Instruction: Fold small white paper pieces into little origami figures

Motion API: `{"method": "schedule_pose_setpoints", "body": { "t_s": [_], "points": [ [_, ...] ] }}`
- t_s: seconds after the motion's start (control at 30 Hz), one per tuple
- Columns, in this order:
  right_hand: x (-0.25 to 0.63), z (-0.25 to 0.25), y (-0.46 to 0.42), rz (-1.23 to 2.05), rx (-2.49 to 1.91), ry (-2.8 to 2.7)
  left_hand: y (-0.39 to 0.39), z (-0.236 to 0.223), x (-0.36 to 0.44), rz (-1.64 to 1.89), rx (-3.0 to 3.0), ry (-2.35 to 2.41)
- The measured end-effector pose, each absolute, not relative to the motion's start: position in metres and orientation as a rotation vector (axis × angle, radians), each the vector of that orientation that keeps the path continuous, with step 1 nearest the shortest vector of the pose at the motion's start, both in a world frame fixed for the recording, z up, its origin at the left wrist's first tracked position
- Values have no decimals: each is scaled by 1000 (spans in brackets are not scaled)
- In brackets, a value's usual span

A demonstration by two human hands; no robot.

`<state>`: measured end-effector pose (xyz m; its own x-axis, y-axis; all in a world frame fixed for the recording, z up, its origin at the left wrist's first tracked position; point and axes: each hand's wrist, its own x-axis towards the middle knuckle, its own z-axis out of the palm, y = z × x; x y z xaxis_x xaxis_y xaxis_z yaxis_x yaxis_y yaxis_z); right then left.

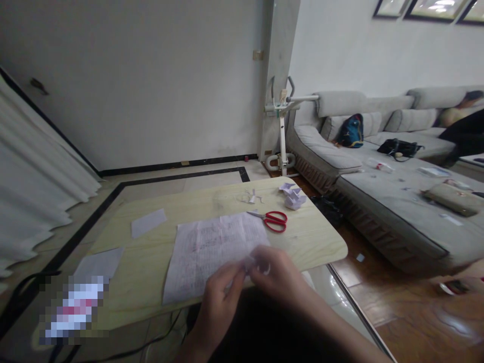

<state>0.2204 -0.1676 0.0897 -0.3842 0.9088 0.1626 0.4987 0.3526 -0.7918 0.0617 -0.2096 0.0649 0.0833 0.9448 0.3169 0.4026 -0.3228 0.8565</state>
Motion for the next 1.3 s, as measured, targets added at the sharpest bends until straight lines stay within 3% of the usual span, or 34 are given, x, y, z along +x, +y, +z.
{"method": "schedule_pose_setpoints", "body": {
  "t_s": [0.23, 0.63, 0.93, 1.3],
  "points": [
    [213, 82, -165, 936, -1248, -1883, -208, 60, 61, 1252, 1837, 1325],
    [208, 77, -169, 969, -1174, -1812, -198, 59, 60, 1241, 1252, 1287],
    [207, 61, -164, 880, -1029, -1802, -199, 46, 66, 1241, 728, 846],
    [220, 76, -168, 1097, -900, -1788, -196, 54, 57, 1334, 1074, 1352]
  ]
}}
